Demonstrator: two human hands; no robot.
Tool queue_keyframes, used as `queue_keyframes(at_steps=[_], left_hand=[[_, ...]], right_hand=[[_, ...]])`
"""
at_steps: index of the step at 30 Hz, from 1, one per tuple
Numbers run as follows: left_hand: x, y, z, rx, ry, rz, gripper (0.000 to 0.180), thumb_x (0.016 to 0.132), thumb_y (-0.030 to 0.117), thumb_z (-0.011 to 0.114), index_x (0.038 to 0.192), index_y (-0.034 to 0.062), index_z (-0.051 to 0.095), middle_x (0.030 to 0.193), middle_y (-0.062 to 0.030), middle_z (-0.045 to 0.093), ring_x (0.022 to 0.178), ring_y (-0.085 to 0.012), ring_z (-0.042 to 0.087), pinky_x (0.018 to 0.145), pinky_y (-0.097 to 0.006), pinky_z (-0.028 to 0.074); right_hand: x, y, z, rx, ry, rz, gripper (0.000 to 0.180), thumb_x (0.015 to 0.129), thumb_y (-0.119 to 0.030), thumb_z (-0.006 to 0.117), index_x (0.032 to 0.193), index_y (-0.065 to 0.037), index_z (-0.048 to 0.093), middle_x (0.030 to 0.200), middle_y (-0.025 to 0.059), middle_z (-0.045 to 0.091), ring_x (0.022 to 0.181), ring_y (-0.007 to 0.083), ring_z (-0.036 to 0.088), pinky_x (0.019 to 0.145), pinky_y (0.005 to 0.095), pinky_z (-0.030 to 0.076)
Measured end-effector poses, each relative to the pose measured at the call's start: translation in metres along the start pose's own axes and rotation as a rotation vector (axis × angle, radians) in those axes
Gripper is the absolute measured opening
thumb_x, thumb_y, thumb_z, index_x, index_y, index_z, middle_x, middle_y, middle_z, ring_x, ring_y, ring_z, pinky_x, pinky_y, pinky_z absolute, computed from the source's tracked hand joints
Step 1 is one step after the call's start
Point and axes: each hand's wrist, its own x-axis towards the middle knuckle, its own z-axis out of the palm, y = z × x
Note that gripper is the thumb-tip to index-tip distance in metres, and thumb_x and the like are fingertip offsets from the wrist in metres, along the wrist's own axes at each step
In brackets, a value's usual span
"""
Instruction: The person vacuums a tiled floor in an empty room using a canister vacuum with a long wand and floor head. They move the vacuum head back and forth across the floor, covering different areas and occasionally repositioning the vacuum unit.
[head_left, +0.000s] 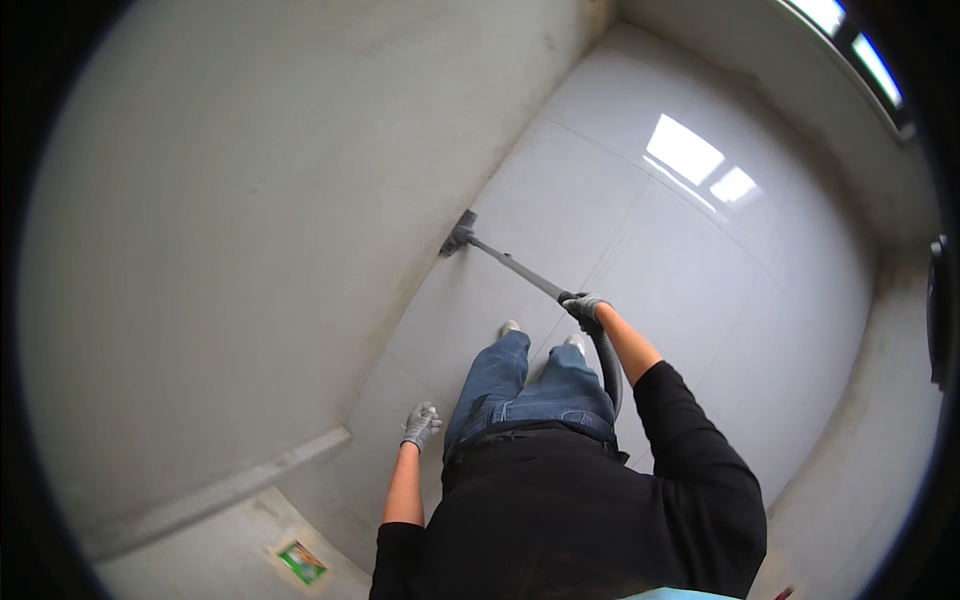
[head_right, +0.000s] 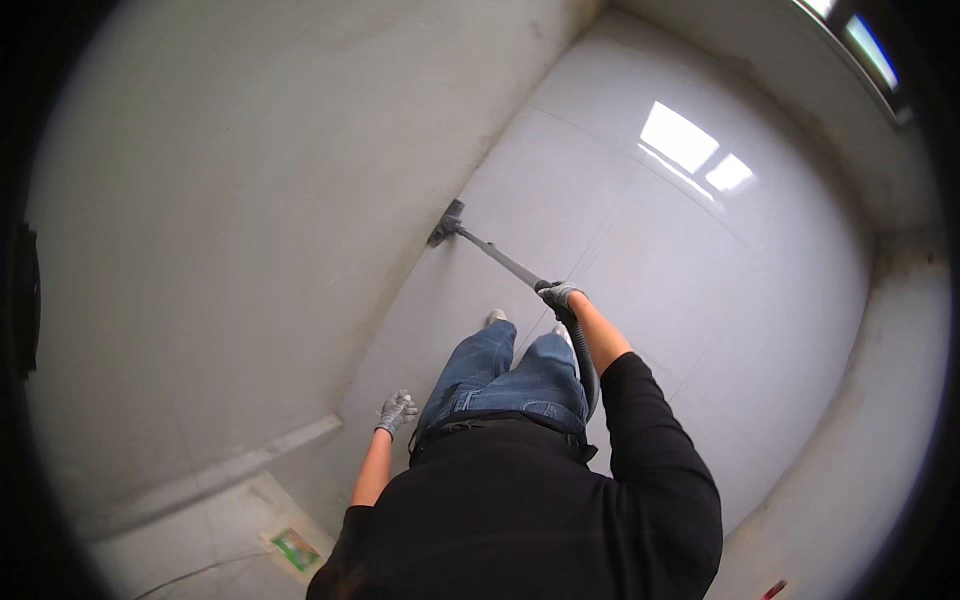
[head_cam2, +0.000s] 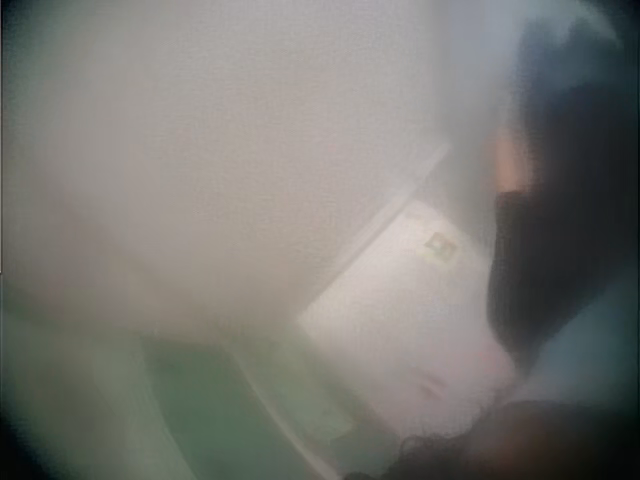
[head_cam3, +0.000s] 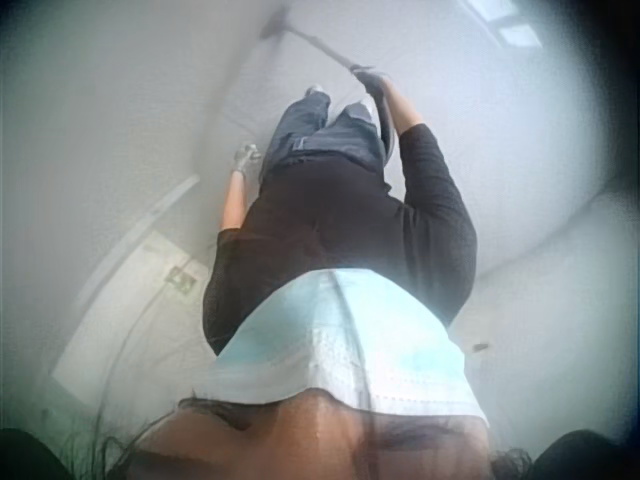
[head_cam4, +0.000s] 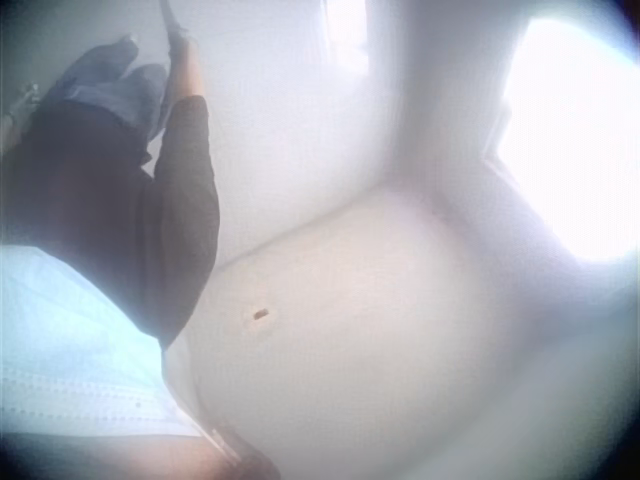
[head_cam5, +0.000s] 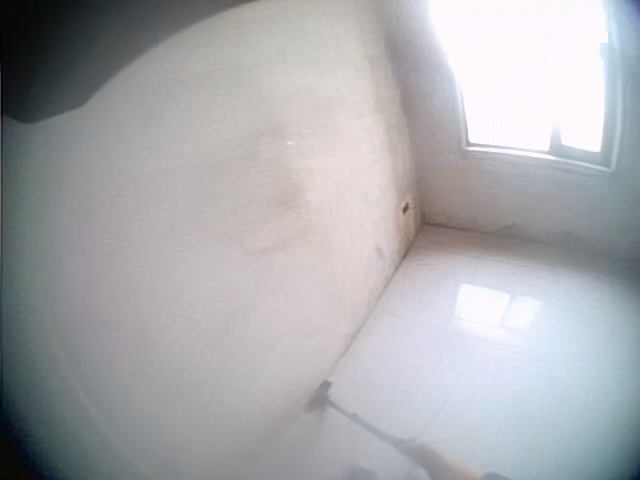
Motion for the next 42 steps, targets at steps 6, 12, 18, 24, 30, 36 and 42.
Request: queue_keyframes(at_steps=[6,12,18,24,30,36,42], left_hand=[[0.019,0.108,-0.002,0.282,-0.080,0.083,0.035,0.092,0.017,0.056,0.123,0.0098,0.042,0.082,-0.0044,0.053,0.060,-0.0154,0.057,0.046,-0.028,0.046],[0.066,0.213,0.057,0.364,-0.340,0.198,0.037,0.093,0.021,0.057,0.123,0.0031,0.044,0.089,-0.0085,0.058,0.070,-0.0178,0.064,0.055,-0.028,0.054],[0.107,0.234,0.081,0.466,-0.570,-0.060,0.031,0.096,0.018,0.053,0.123,0.0058,0.043,0.082,-0.0065,0.058,0.065,-0.0156,0.062,0.052,-0.027,0.053],[0.142,0.217,0.061,0.684,-0.512,-0.148,0.026,0.097,0.020,0.052,0.119,0.0065,0.049,0.083,-0.0047,0.059,0.064,-0.0143,0.062,0.050,-0.027,0.053],[0.193,0.202,0.054,0.756,-0.462,-0.027,0.031,0.096,0.024,0.054,0.120,0.0063,0.048,0.086,-0.0067,0.061,0.068,-0.0171,0.064,0.052,-0.029,0.055],[0.157,0.203,0.059,0.543,-0.348,0.057,0.023,0.095,0.019,0.055,0.114,0.0068,0.049,0.082,-0.0074,0.059,0.064,-0.0181,0.062,0.050,-0.029,0.054],[0.119,0.216,0.064,0.854,-0.475,0.162,0.021,0.096,0.019,0.053,0.113,0.0071,0.051,0.081,-0.0042,0.060,0.060,-0.0129,0.061,0.045,-0.028,0.051]], right_hand=[[-0.051,0.051,0.039,0.082,0.114,0.014,0.047,0.078,-0.043,0.066,0.114,-0.012,0.063,0.084,0.0061,0.065,0.063,0.0200,0.061,0.055,0.0353,0.051],[-0.196,0.107,0.086,0.251,0.170,0.119,0.054,0.079,-0.044,0.067,0.120,-0.009,0.060,0.075,0.0060,0.060,0.053,0.0174,0.057,0.048,0.0341,0.049],[-0.312,0.125,0.223,0.764,0.289,0.259,0.055,0.073,-0.051,0.073,0.104,-0.009,0.054,0.062,0.0051,0.050,0.047,0.0190,0.053,0.043,0.0373,0.048],[-0.189,0.053,0.257,1.095,0.273,0.146,0.065,0.074,-0.063,0.066,0.108,-0.010,0.051,0.064,0.0068,0.051,0.046,0.0195,0.054,0.039,0.0339,0.048],[0.000,0.028,0.172,1.143,0.488,-0.062,0.059,0.083,-0.042,0.067,0.132,-0.025,0.040,0.063,0.0086,0.051,0.043,0.0210,0.052,0.037,0.0373,0.046],[0.005,0.065,0.222,1.095,0.553,0.067,0.049,0.086,-0.043,0.063,0.126,-0.022,0.043,0.066,0.0089,0.052,0.042,0.0209,0.053,0.037,0.0381,0.047],[-0.087,0.122,0.316,1.231,0.536,0.053,0.046,0.087,-0.049,0.059,0.109,-0.011,0.047,0.060,0.0096,0.050,0.041,0.0233,0.052,0.037,0.0391,0.046]])
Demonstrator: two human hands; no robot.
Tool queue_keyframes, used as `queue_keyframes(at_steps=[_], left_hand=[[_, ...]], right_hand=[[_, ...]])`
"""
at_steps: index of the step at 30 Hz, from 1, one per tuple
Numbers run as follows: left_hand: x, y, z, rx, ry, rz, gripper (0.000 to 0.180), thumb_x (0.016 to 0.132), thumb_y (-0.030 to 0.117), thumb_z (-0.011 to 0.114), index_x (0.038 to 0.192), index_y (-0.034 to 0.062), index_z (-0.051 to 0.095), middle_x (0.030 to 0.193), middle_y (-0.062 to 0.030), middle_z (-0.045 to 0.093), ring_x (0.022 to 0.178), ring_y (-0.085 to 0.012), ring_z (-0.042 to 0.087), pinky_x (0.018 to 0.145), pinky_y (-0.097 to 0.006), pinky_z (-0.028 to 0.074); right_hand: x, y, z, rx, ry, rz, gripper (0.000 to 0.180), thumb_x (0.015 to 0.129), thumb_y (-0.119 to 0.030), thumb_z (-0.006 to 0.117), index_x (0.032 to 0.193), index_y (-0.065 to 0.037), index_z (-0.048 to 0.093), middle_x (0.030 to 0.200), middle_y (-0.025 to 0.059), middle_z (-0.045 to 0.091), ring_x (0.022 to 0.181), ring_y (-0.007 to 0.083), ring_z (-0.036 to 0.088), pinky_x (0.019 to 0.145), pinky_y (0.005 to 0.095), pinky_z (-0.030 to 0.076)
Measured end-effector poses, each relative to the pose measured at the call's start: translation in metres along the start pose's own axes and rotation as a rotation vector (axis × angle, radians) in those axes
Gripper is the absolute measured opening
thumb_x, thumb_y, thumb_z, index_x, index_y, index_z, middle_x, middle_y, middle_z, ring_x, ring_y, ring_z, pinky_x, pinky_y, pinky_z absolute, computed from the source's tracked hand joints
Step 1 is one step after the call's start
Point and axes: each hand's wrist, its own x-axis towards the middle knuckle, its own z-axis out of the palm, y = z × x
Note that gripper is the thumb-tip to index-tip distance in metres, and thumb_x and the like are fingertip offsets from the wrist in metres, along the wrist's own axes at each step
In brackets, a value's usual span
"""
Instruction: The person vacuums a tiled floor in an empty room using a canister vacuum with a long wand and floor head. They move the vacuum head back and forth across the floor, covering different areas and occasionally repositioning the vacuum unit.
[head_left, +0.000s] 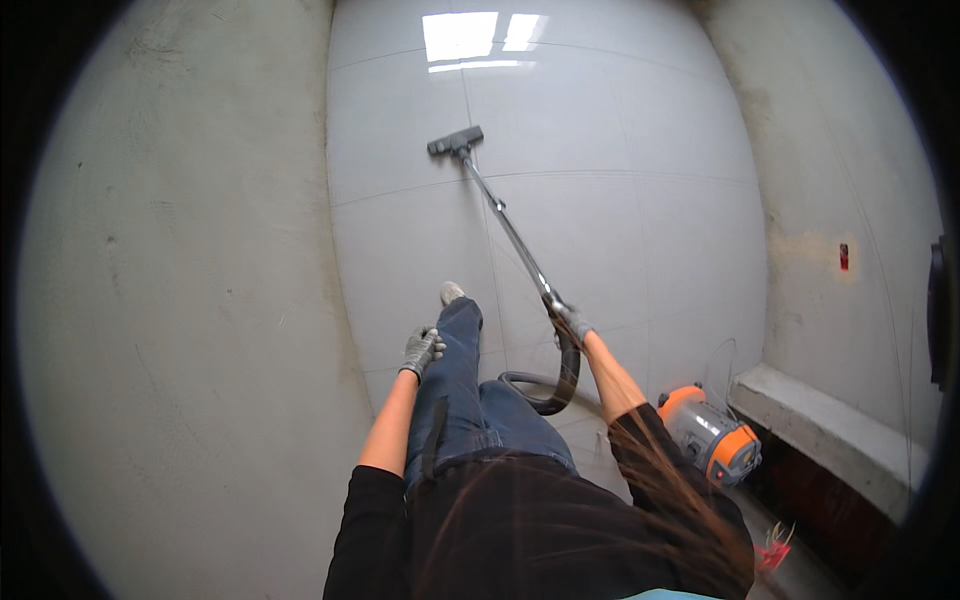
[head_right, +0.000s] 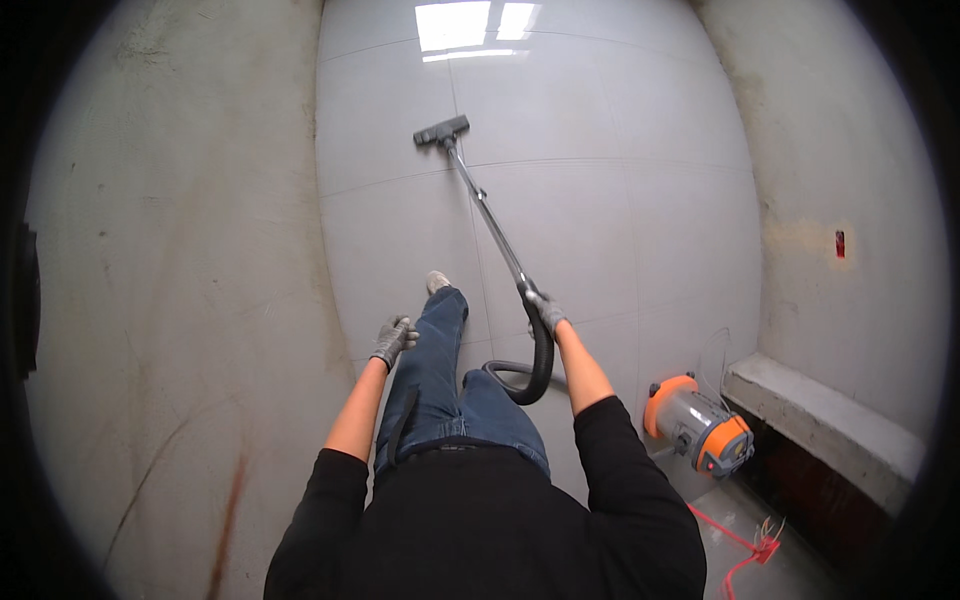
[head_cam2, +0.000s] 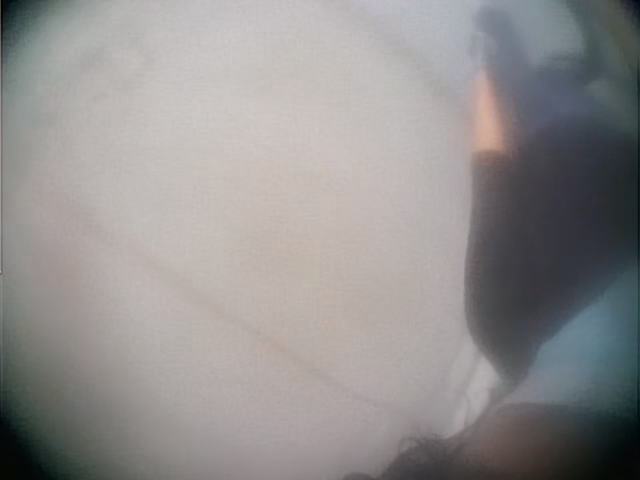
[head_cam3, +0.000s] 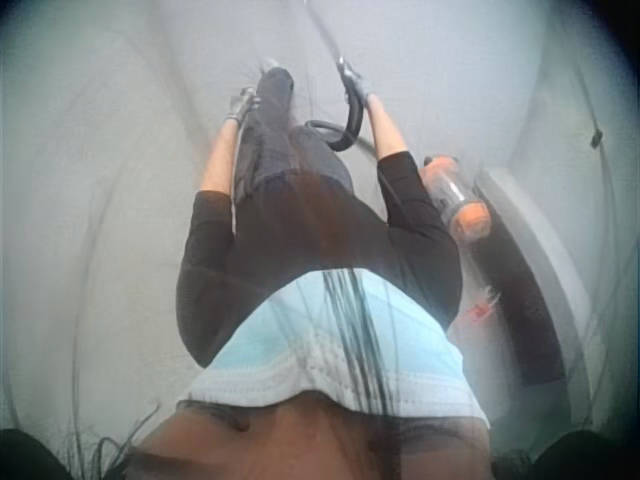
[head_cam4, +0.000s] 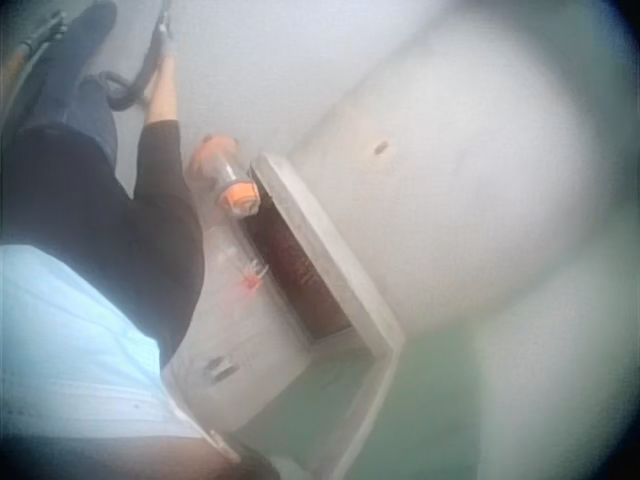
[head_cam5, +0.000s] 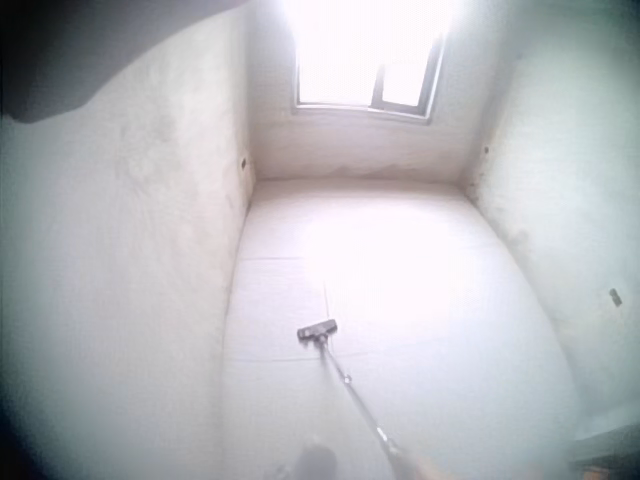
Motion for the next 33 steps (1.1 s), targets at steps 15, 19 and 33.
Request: queue_keyframes(at_steps=[15,19,33], left_hand=[[-0.188,-0.273,0.052,0.010,-0.012,0.058,0.020,0.096,0.019,0.052,0.111,0.0047,0.051,0.079,-0.0055,0.059,0.060,-0.0143,0.062,0.047,-0.026,0.052],[-0.164,-0.279,0.014,-0.014,-0.030,0.032,0.021,0.096,0.021,0.053,0.111,0.0060,0.051,0.077,-0.0051,0.060,0.062,-0.0168,0.064,0.048,-0.028,0.053],[-0.123,-0.334,-0.046,0.197,-0.111,-0.166,0.031,0.095,0.023,0.054,0.121,0.0061,0.049,0.086,-0.0080,0.061,0.067,-0.0178,0.064,0.055,-0.032,0.055]], right_hand=[[-0.378,0.537,-0.212,-0.237,0.090,0.148,0.071,0.079,-0.056,0.065,0.127,-0.004,0.055,0.101,0.0156,0.065,0.085,0.0250,0.064,0.075,0.0380,0.053],[-0.397,0.577,-0.191,-0.161,0.200,0.278,0.062,0.080,-0.048,0.068,0.125,-0.007,0.056,0.101,0.0140,0.064,0.082,0.0243,0.064,0.074,0.0372,0.053],[-0.137,0.321,-0.073,0.133,0.069,-0.119,0.060,0.087,-0.042,0.060,0.138,-0.016,0.042,0.113,0.0091,0.057,0.098,0.0205,0.051,0.077,0.0341,0.044]])
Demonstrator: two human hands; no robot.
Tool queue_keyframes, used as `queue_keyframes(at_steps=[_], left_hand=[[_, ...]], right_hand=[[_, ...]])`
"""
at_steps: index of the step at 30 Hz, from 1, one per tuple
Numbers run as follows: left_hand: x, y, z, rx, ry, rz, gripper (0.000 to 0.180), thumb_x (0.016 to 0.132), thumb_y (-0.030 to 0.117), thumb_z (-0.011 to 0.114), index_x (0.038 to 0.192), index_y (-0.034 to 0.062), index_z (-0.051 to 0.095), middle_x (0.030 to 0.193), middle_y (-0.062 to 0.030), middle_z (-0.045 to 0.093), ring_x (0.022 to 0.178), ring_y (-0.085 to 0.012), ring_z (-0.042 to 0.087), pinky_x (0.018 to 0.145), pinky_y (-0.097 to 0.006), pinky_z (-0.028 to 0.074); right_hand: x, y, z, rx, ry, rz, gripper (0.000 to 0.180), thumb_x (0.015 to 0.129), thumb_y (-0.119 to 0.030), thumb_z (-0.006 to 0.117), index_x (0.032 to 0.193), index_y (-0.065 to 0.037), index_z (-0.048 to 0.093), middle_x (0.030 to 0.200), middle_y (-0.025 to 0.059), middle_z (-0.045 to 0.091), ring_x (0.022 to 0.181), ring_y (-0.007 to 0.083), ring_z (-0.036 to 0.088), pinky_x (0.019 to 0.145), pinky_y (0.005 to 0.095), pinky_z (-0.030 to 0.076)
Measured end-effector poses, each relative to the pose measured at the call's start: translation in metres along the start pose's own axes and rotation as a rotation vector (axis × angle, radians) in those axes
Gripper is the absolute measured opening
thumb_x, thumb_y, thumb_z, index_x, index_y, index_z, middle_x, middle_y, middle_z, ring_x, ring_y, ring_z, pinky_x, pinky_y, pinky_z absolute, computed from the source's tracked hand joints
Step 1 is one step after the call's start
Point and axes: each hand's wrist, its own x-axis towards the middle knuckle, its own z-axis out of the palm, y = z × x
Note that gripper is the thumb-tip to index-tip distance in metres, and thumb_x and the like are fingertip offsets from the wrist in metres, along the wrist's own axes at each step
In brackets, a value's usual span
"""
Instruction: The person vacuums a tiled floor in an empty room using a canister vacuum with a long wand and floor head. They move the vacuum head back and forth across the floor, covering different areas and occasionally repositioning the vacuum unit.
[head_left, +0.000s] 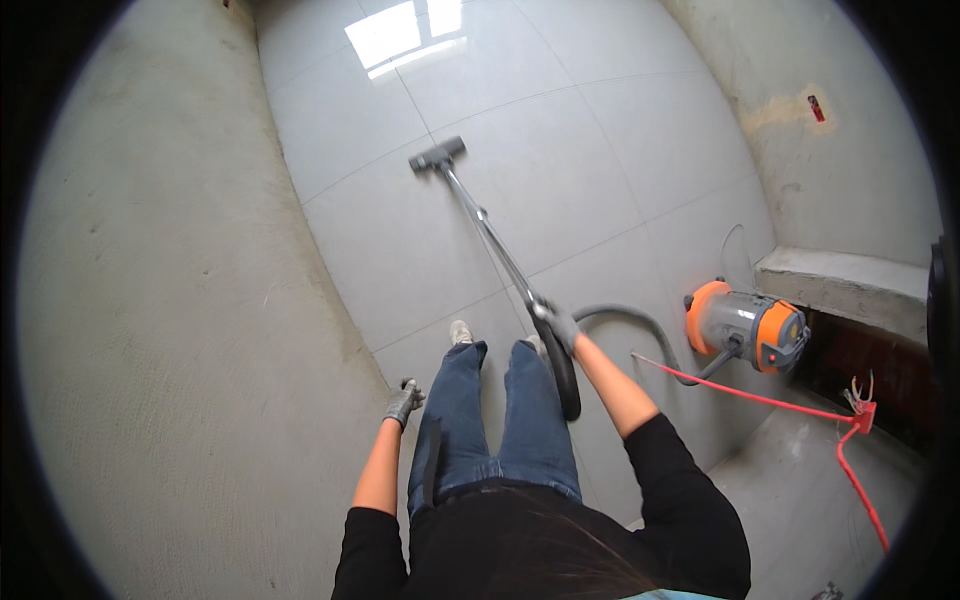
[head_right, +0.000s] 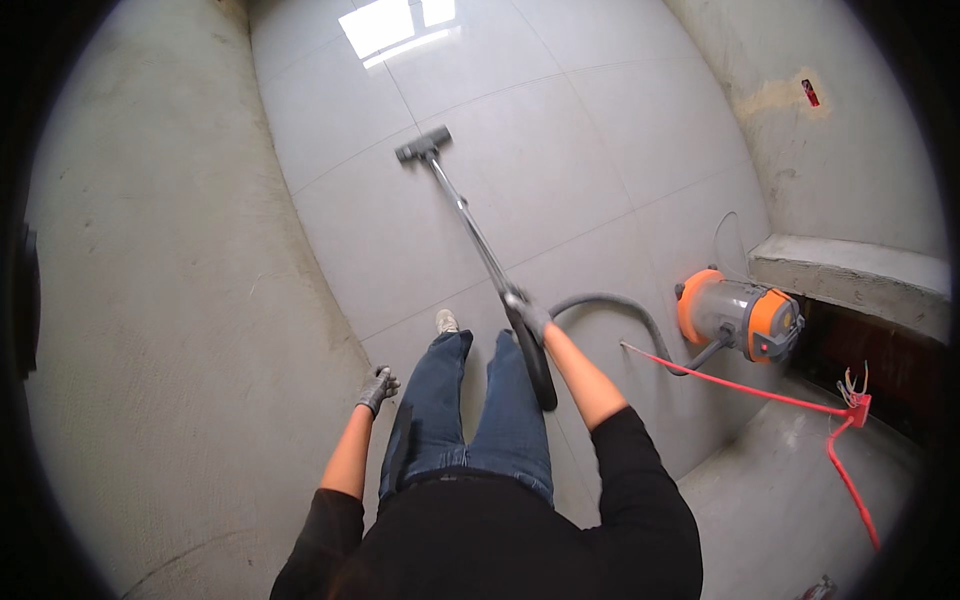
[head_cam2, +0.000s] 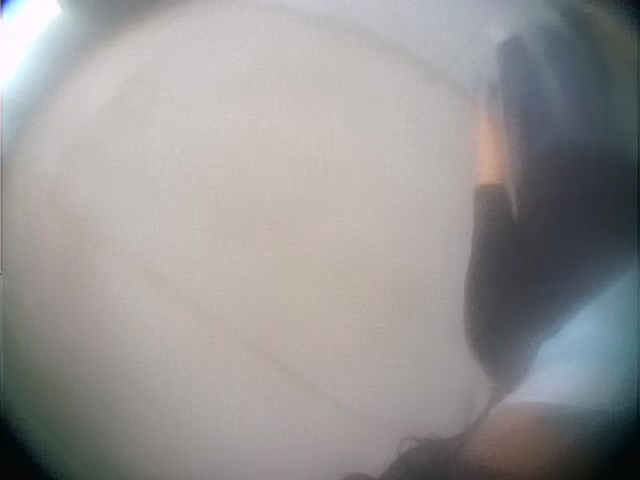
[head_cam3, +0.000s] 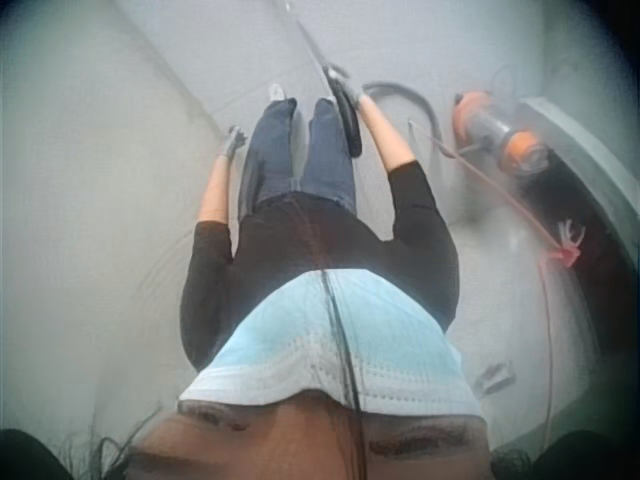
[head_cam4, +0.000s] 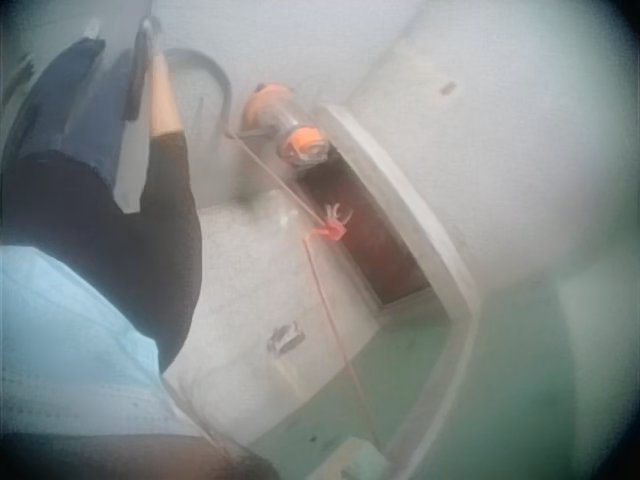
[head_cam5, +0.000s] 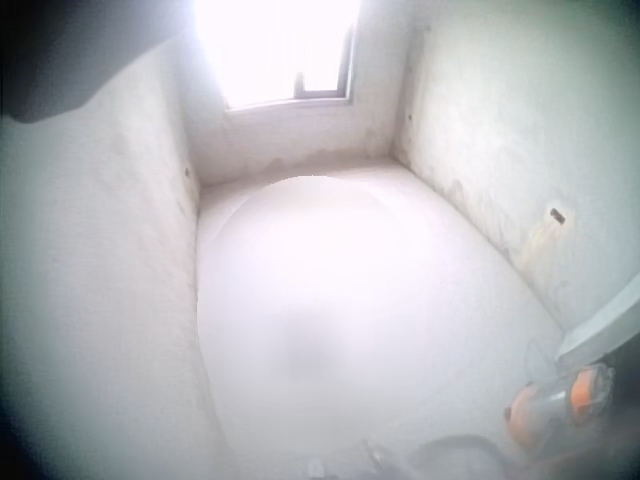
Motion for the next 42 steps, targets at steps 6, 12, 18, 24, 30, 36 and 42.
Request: queue_keyframes(at_steps=[6,12,18,24,30,36,42], left_hand=[[0.015,-0.011,-0.013,-0.009,-0.034,-0.005,0.033,0.095,0.022,0.054,0.124,0.0065,0.047,0.088,-0.0078,0.061,0.069,-0.0172,0.064,0.057,-0.031,0.056],[0.007,-0.010,-0.019,0.053,-0.033,-0.015,0.031,0.096,0.025,0.054,0.123,0.0094,0.048,0.087,-0.0070,0.062,0.071,-0.0185,0.066,0.059,-0.033,0.058],[-0.032,0.029,0.011,0.198,-0.100,-0.117,0.034,0.096,0.021,0.053,0.125,0.0035,0.047,0.092,-0.0107,0.060,0.071,-0.0175,0.063,0.053,-0.029,0.053],[-0.072,-0.059,0.129,0.189,-0.310,-0.116,0.033,0.097,0.022,0.051,0.126,0.0068,0.045,0.088,-0.0079,0.059,0.073,-0.0183,0.063,0.059,-0.029,0.054],[-0.108,-0.151,0.172,0.058,-0.364,-0.121,0.030,0.097,0.015,0.052,0.124,0.0076,0.043,0.082,-0.0073,0.057,0.066,-0.0174,0.060,0.052,-0.027,0.051],[-0.134,-0.143,0.153,0.200,-0.324,-0.162,0.034,0.097,0.017,0.053,0.127,0.0067,0.041,0.086,-0.0091,0.058,0.068,-0.0181,0.061,0.054,-0.029,0.052],[-0.107,-0.062,0.106,0.171,-0.251,-0.108,0.028,0.095,0.018,0.055,0.120,0.0070,0.048,0.084,-0.0074,0.060,0.066,-0.0170,0.063,0.053,-0.030,0.053]], right_hand=[[0.124,-0.085,0.019,-0.013,0.081,-0.004,0.064,0.083,-0.042,0.066,0.139,-0.028,0.039,0.095,0.0126,0.059,0.054,0.0256,0.056,0.041,0.0406,0.048],[0.090,-0.016,0.000,-0.083,0.195,0.034,0.067,0.083,-0.045,0.065,0.142,-0.030,0.036,0.099,0.0125,0.061,0.061,0.0266,0.058,0.042,0.0400,0.049],[-0.077,0.100,-0.014,-0.331,0.192,0.065,0.068,0.083,-0.050,0.062,0.143,-0.026,0.039,0.130,0.0186,0.054,0.115,0.0292,0.056,0.096,0.0365,0.044],[-0.317,0.297,-0.106,-0.496,0.226,0.244,0.070,0.084,-0.049,0.063,0.144,-0.028,0.035,0.132,0.0213,0.052,0.124,0.0343,0.049,0.101,0.0371,0.040],[-0.507,0.394,-0.139,-0.146,0.211,0.667,0.068,0.083,-0.043,0.066,0.144,-0.030,0.036,0.120,0.0220,0.060,0.108,0.0358,0.059,0.091,0.0398,0.047],[-0.470,0.377,-0.135,-0.427,0.270,0.360,0.068,0.085,-0.037,0.066,0.145,-0.024,0.037,0.099,0.0102,0.065,0.079,0.0200,0.062,0.072,0.0313,0.051],[-0.249,0.246,-0.074,-0.346,0.122,0.058,0.074,0.084,-0.053,0.061,0.143,-0.015,0.038,0.136,0.0187,0.049,0.128,0.0286,0.045,0.105,0.0349,0.035]])
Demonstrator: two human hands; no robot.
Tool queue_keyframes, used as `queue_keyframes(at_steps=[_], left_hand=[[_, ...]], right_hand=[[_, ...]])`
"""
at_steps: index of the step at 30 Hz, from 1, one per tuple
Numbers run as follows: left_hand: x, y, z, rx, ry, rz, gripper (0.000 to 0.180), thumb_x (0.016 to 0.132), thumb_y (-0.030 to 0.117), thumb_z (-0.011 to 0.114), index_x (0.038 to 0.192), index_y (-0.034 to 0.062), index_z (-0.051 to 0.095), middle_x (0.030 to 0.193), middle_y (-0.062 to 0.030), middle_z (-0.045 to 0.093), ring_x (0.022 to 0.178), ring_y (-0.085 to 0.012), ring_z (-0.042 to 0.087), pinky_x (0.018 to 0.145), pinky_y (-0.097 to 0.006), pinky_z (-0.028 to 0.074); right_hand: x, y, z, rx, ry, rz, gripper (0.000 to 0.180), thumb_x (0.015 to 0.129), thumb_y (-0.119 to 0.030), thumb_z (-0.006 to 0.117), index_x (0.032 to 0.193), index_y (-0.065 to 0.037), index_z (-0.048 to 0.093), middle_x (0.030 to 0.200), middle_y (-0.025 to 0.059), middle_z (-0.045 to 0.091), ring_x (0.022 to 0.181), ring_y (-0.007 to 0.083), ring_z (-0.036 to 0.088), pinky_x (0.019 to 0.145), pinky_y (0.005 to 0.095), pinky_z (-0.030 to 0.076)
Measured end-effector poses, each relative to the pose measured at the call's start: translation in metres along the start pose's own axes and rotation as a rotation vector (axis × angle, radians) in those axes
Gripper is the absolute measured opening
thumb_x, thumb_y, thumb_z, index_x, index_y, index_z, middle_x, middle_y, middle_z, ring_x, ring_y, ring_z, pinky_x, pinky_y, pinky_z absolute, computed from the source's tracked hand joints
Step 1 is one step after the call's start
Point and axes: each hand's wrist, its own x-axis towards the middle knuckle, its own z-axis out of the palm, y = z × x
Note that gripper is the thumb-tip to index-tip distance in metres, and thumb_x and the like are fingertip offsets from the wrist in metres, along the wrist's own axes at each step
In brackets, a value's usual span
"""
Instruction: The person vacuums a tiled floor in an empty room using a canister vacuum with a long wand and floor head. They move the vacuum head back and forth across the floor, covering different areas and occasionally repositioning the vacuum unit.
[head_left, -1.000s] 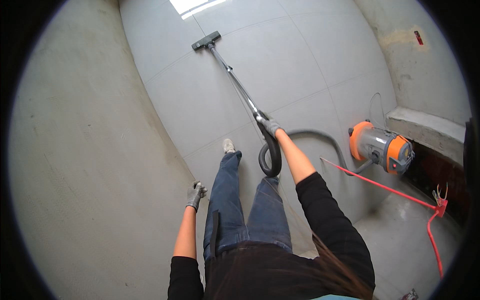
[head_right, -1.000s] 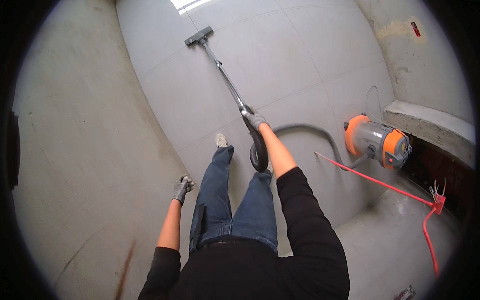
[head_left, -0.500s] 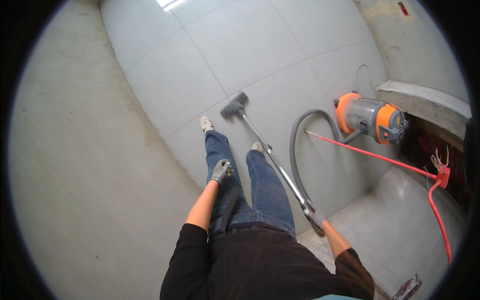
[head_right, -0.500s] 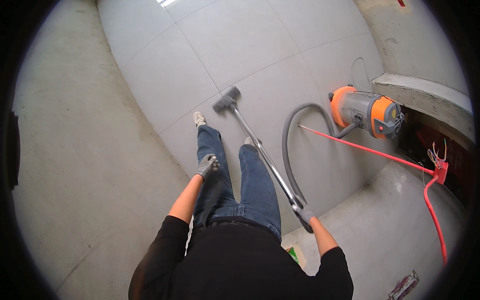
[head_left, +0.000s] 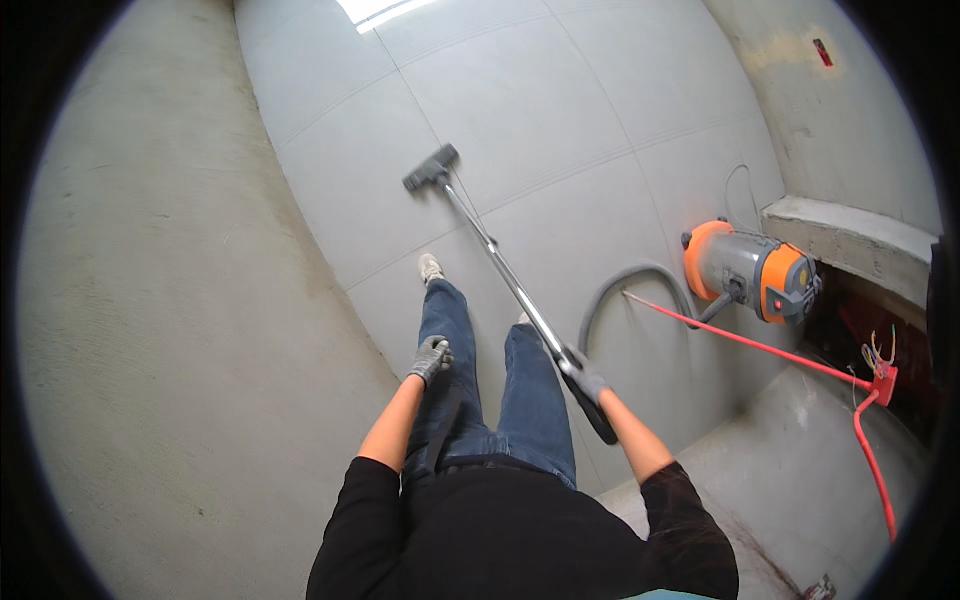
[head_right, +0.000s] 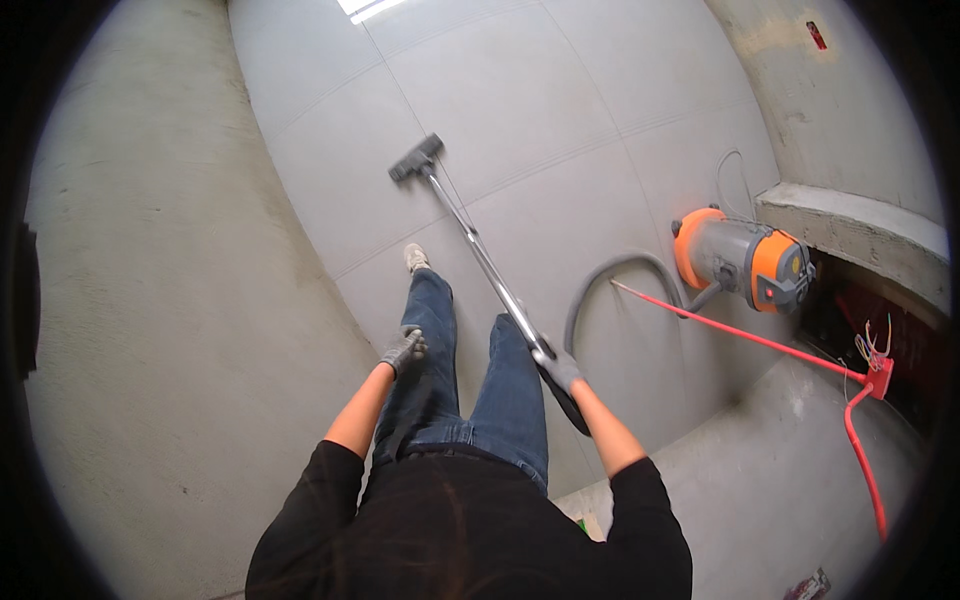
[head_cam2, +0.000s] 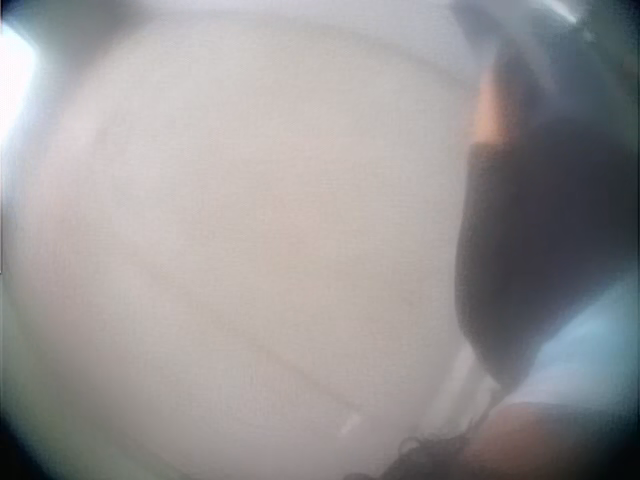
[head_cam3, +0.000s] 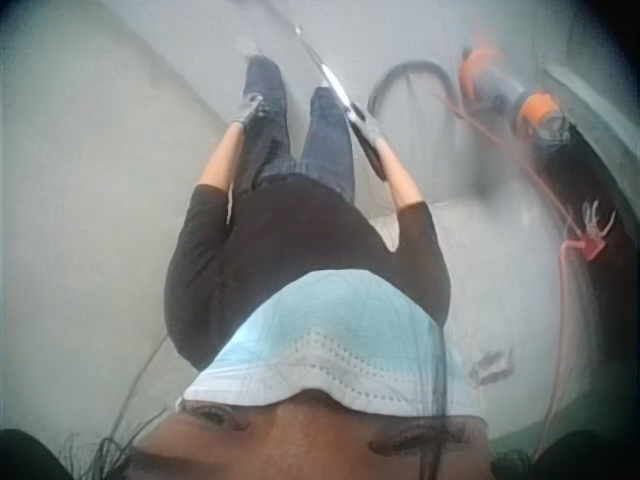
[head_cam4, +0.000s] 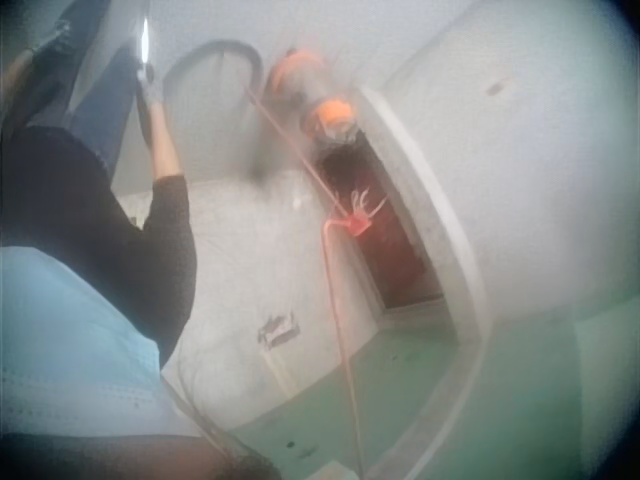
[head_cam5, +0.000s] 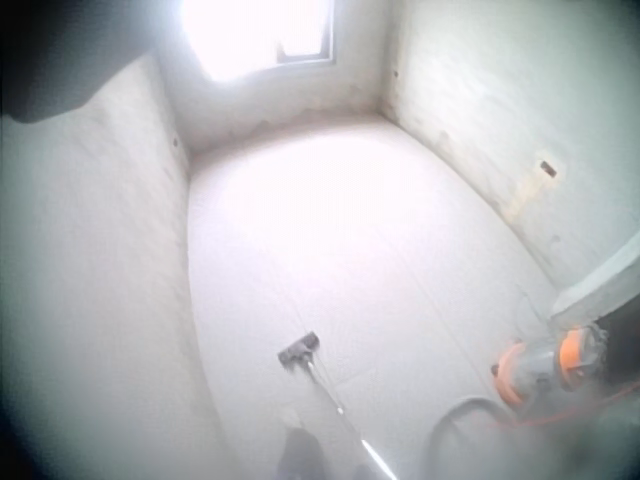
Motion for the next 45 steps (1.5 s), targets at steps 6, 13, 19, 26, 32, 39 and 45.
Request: queue_keyframes(at_steps=[6,13,19,26,32,39,45], left_hand=[[-0.010,0.085,-0.075,0.087,0.188,0.081,0.032,0.097,0.021,0.051,0.124,0.0046,0.047,0.085,-0.0086,0.060,0.068,-0.0172,0.064,0.049,-0.029,0.051],[-0.008,0.086,-0.141,0.058,0.310,0.167,0.038,0.095,0.023,0.055,0.127,0.0062,0.044,0.089,-0.0109,0.061,0.070,-0.0234,0.066,0.056,-0.035,0.058],[-0.055,0.125,-0.098,0.174,0.235,0.087,0.035,0.096,0.021,0.053,0.126,0.0040,0.045,0.089,-0.0106,0.060,0.071,-0.0203,0.065,0.054,-0.030,0.054],[-0.040,0.071,0.049,0.165,-0.014,0.062,0.029,0.096,0.019,0.053,0.123,0.0081,0.046,0.084,-0.0061,0.057,0.064,-0.0150,0.059,0.049,-0.026,0.048],[-0.024,0.018,0.072,0.076,-0.171,-0.076,0.027,0.096,0.016,0.052,0.122,0.0084,0.046,0.083,-0.0056,0.057,0.063,-0.0150,0.059,0.048,-0.027,0.048],[-0.020,0.069,0.013,-0.013,0.011,-0.098,0.031,0.097,0.017,0.052,0.125,0.0066,0.044,0.088,-0.0078,0.058,0.066,-0.0162,0.061,0.051,-0.028,0.050],[-0.015,0.151,-0.081,0.076,0.100,-0.026,0.041,0.098,0.027,0.051,0.130,0.0050,0.042,0.093,-0.0089,0.059,0.078,-0.0185,0.064,0.064,-0.031,0.057]], right_hand=[[0.169,-0.229,0.013,0.311,-0.014,0.001,0.085,0.077,-0.051,0.069,0.146,-0.017,0.032,0.106,0.0147,0.063,0.066,0.0234,0.062,0.053,0.0371,0.053],[0.249,-0.347,-0.006,0.034,0.078,-0.191,0.067,0.074,-0.035,0.074,0.134,-0.025,0.047,0.094,0.0100,0.068,0.063,0.0205,0.063,0.060,0.0359,0.053],[0.167,-0.300,-0.041,0.039,0.100,-0.166,0.063,0.076,-0.041,0.069,0.133,-0.027,0.047,0.108,0.0095,0.066,0.087,0.0247,0.067,0.078,0.0383,0.052],[-0.050,-0.043,-0.040,-0.191,0.165,0.072,0.070,0.076,-0.049,0.069,0.136,-0.018,0.047,0.111,0.0226,0.063,0.101,0.0369,0.062,0.087,0.0427,0.048],[-0.223,0.075,0.002,0.073,0.219,0.110,0.073,0.077,-0.035,0.073,0.139,-0.012,0.043,0.127,0.0202,0.055,0.113,0.0320,0.056,0.096,0.0375,0.045],[-0.124,-0.040,0.020,0.163,0.151,0.050,0.077,0.078,-0.036,0.073,0.143,-0.014,0.037,0.136,0.0173,0.050,0.126,0.0280,0.049,0.103,0.0345,0.038],[0.118,-0.257,-0.034,0.041,0.156,-0.106,0.080,0.079,-0.042,0.068,0.145,-0.016,0.034,0.128,0.0159,0.056,0.112,0.0288,0.057,0.094,0.0371,0.046]])
